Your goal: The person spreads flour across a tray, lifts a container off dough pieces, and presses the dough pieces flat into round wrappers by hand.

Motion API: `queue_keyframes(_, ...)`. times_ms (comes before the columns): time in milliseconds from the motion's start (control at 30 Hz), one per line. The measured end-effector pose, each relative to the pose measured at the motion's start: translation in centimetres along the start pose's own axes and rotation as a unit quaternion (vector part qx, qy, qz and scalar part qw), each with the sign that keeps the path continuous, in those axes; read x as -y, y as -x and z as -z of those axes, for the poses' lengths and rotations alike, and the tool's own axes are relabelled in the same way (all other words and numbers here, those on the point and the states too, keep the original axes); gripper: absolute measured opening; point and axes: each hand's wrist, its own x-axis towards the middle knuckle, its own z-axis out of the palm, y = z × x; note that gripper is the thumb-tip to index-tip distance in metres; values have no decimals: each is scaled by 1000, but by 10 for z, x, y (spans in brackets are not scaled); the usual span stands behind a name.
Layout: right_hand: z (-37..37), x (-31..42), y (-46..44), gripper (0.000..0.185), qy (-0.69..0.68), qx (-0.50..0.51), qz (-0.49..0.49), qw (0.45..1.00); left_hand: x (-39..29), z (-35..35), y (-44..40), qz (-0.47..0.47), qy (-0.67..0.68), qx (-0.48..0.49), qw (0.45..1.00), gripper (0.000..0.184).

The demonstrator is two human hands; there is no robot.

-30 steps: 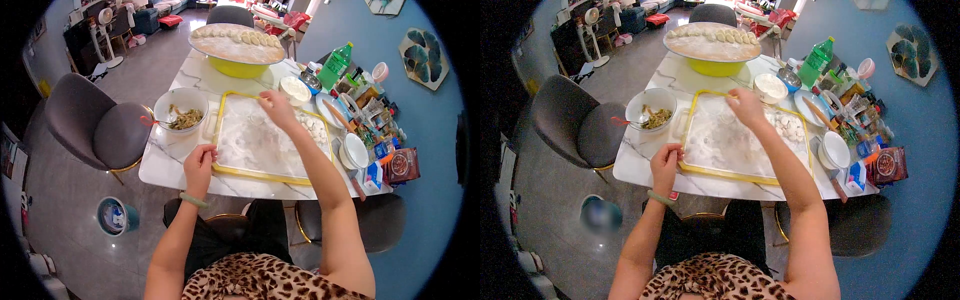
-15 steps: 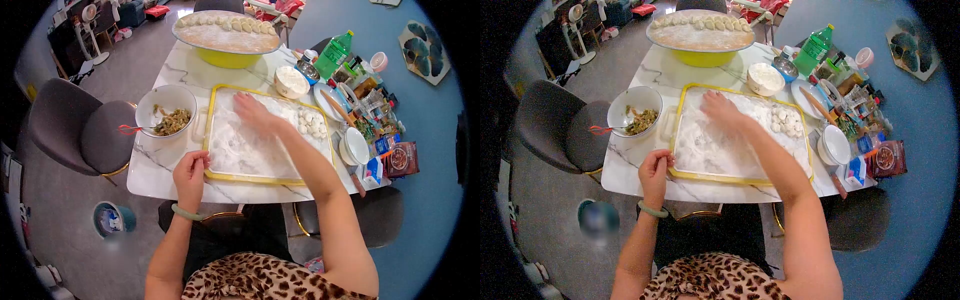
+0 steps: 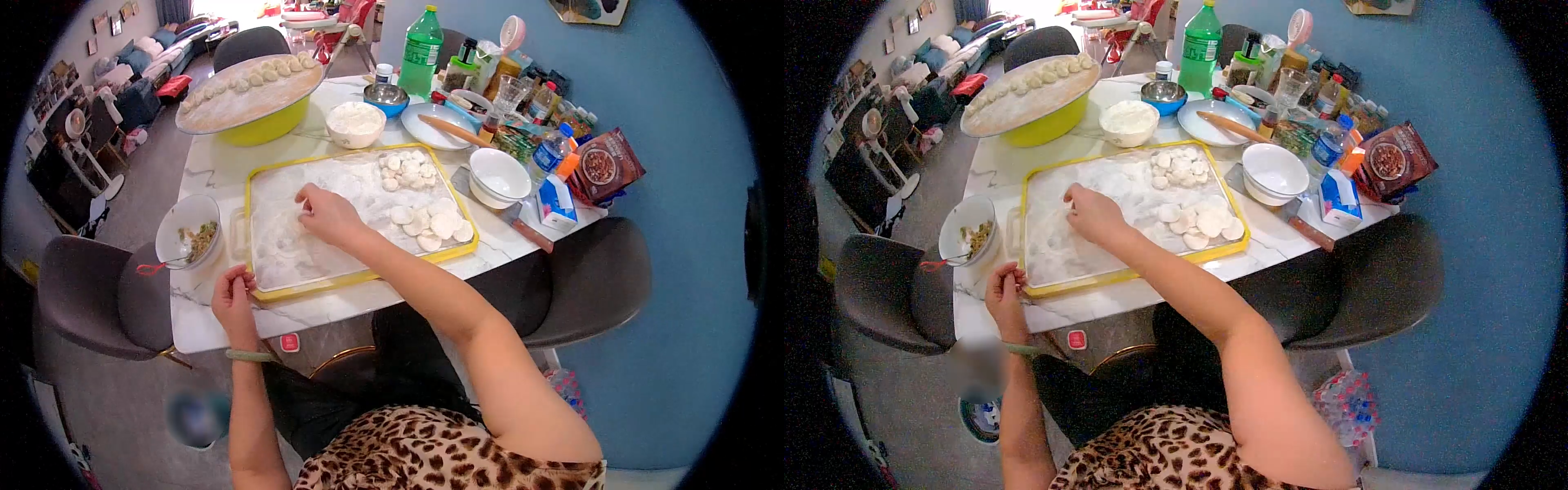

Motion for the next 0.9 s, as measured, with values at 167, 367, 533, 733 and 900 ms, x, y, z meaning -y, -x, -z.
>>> queue_keyframes(167, 60, -39, 24, 19, 13, 21, -1, 1000, 3, 2, -1, -1, 0, 2, 1000, 15)
queue_keyframes(367, 145, -78, 40, 17, 188, -78, -58, 977, 3, 1, -1, -8, -9, -2, 1000, 14)
queue_keyframes(533, 142, -104, 5, 18, 234, -57, 15, 970, -2, 1, -1, -9, -25, 15, 1000, 14)
queue_keyframes(733, 115, -104, -24, 24, 375, -48, 156, 912, 1, 0, -1, 2, -20, -2, 1000, 15)
queue_keyframes(900, 113, -95, -30, 24, 486, -9, 158, 860, 0, -1, -2, 22, -15, -11, 1000, 15)
